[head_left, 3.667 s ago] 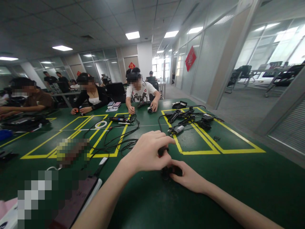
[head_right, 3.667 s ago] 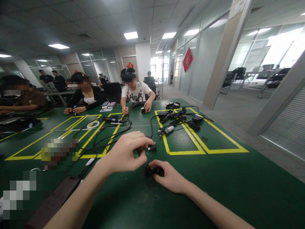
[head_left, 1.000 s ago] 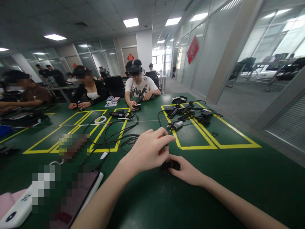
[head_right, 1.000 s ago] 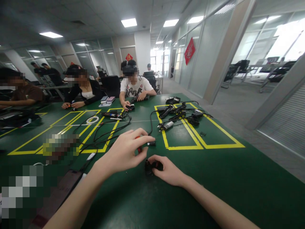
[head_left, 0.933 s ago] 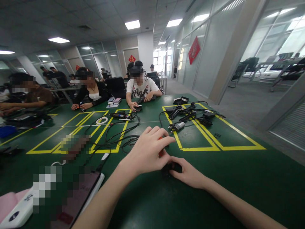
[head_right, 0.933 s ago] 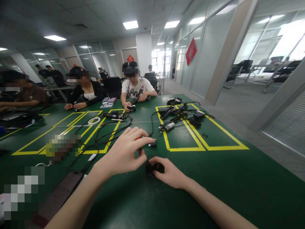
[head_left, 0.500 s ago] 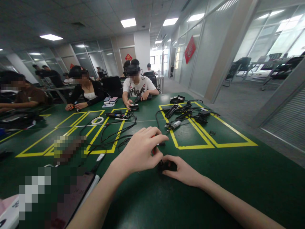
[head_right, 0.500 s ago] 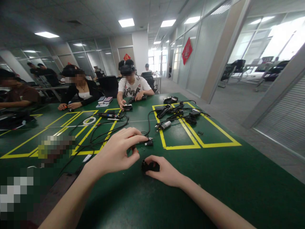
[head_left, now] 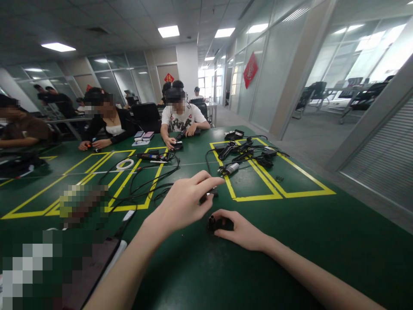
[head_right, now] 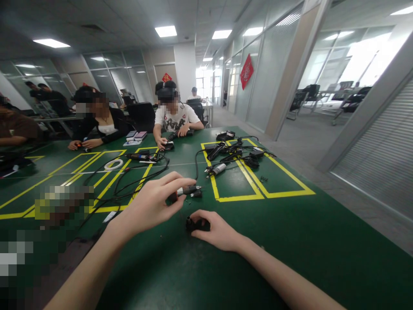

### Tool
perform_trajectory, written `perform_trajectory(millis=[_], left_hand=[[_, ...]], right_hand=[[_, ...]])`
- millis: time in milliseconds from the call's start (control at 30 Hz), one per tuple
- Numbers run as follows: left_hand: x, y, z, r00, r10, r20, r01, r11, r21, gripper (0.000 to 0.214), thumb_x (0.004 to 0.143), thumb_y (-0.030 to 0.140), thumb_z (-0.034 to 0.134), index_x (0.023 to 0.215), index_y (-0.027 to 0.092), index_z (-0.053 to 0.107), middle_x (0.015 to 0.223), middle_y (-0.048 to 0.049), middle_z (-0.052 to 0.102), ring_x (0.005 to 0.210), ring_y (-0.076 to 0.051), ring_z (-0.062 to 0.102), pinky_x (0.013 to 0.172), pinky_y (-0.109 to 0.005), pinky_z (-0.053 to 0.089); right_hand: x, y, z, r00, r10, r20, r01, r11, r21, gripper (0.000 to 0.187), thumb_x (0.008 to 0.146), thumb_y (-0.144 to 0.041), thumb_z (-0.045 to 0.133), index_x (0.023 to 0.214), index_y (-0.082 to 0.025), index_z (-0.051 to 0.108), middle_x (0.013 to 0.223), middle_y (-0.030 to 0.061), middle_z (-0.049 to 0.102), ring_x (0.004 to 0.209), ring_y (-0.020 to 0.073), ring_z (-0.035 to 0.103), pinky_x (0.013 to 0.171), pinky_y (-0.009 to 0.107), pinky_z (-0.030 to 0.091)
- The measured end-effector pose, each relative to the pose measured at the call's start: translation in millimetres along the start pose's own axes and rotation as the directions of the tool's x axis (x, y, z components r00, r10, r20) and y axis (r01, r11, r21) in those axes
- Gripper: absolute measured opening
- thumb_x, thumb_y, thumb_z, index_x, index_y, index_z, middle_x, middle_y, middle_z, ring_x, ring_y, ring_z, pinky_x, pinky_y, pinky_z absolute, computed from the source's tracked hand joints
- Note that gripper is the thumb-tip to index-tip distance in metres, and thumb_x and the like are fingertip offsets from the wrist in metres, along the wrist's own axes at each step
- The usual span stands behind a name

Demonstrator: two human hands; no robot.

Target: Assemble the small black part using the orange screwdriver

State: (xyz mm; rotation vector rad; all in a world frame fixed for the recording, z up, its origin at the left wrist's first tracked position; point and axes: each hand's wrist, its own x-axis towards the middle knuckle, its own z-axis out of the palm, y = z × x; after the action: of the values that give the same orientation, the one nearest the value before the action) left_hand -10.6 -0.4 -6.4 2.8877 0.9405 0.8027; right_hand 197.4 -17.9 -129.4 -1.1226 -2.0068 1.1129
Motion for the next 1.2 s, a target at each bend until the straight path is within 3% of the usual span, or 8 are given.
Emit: perform_trajectory(millis=[100,267,467,633,800,933,1100,1200], left_hand=[[1.9,2.4,-0.6,1.000,-0.012,-0.003,0.012,1.000,0.020,0.038,0.094,0.016,0.053,0.129,0.024,0.064,0.110,-0.0034,0.071,0.081,-0.016,0.067,0.069,-0.027,0.049],[4.6,6.2,-4.9,0.998,0.043,0.037,-0.042,0.999,-0.016,0.040,0.082,0.008,0.055,0.116,0.020,0.070,0.107,-0.0057,0.070,0.095,-0.020,0.068,0.082,-0.031,0.052],[3.8,5.5,-3.4,1.000,-0.027,0.009,0.027,0.999,-0.036,0.052,0.090,0.011,0.051,0.140,0.023,0.057,0.111,-0.0045,0.070,0.078,-0.014,0.066,0.070,-0.026,0.050],[4.7,5.1,-3.1,0.998,0.043,0.034,-0.041,0.998,-0.049,0.047,0.081,0.006,0.053,0.125,0.020,0.067,0.112,-0.0061,0.068,0.093,-0.018,0.067,0.078,-0.028,0.052],[4.6,3.1,-2.0,1.000,-0.008,0.009,0.008,1.000,-0.030,0.043,0.089,0.010,0.052,0.129,0.022,0.065,0.111,-0.0048,0.070,0.083,-0.016,0.067,0.072,-0.027,0.051],[5.3,2.4,-2.4,0.999,0.030,0.014,-0.030,0.999,-0.027,0.039,0.085,0.010,0.054,0.120,0.020,0.069,0.104,-0.0051,0.070,0.087,-0.018,0.067,0.075,-0.028,0.050],[5.1,4.8,-1.5,1.000,-0.020,0.003,0.020,1.000,-0.024,0.051,0.093,0.011,0.048,0.142,0.024,0.056,0.106,-0.0039,0.069,0.080,-0.014,0.065,0.071,-0.025,0.051],[6.2,6.9,-0.8,1.000,-0.002,0.018,0.002,1.000,0.016,0.052,0.090,0.014,0.052,0.141,0.024,0.057,0.108,-0.0044,0.068,0.082,-0.016,0.066,0.074,-0.027,0.052]], right_hand=[[-0.5,-2.4,-1.8,1.000,0.007,0.007,-0.007,1.000,-0.006,0.026,0.084,-0.027,0.071,0.109,-0.021,0.070,0.112,0.0048,0.076,0.102,0.0237,0.068,0.093,0.038,0.055],[-0.2,-1.7,-2.7,1.000,-0.002,0.005,0.002,1.000,0.014,0.026,0.083,-0.027,0.071,0.108,-0.021,0.071,0.109,0.0048,0.077,0.099,0.0243,0.069,0.091,0.039,0.055],[0.7,1.6,-2.2,1.000,-0.015,-0.004,0.015,1.000,0.012,0.027,0.083,-0.026,0.071,0.109,-0.021,0.071,0.111,0.0053,0.077,0.101,0.0243,0.068,0.091,0.038,0.055],[0.9,0.6,-2.9,1.000,-0.015,0.007,0.015,1.000,0.020,0.027,0.083,-0.027,0.070,0.109,-0.020,0.071,0.108,0.0049,0.077,0.099,0.0240,0.068,0.091,0.038,0.054],[1.3,0.9,-2.5,1.000,-0.008,0.002,0.008,1.000,0.013,0.029,0.082,-0.027,0.071,0.110,-0.020,0.071,0.109,0.0054,0.076,0.099,0.0239,0.068,0.090,0.037,0.054],[0.8,2.5,-2.1,1.000,-0.025,-0.004,0.025,1.000,0.019,0.028,0.083,-0.029,0.071,0.109,-0.020,0.071,0.108,0.0054,0.077,0.098,0.0237,0.068,0.090,0.038,0.054],[-0.3,0.5,-3.7,1.000,-0.003,-0.003,0.003,1.000,-0.008,0.027,0.083,-0.029,0.070,0.109,-0.022,0.071,0.110,0.0053,0.076,0.100,0.0245,0.067,0.091,0.039,0.054],[-0.9,1.0,-4.4,1.000,-0.002,-0.005,0.002,1.000,-0.003,0.027,0.083,-0.029,0.070,0.108,-0.021,0.071,0.108,0.0052,0.077,0.099,0.0249,0.067,0.090,0.039,0.054]])
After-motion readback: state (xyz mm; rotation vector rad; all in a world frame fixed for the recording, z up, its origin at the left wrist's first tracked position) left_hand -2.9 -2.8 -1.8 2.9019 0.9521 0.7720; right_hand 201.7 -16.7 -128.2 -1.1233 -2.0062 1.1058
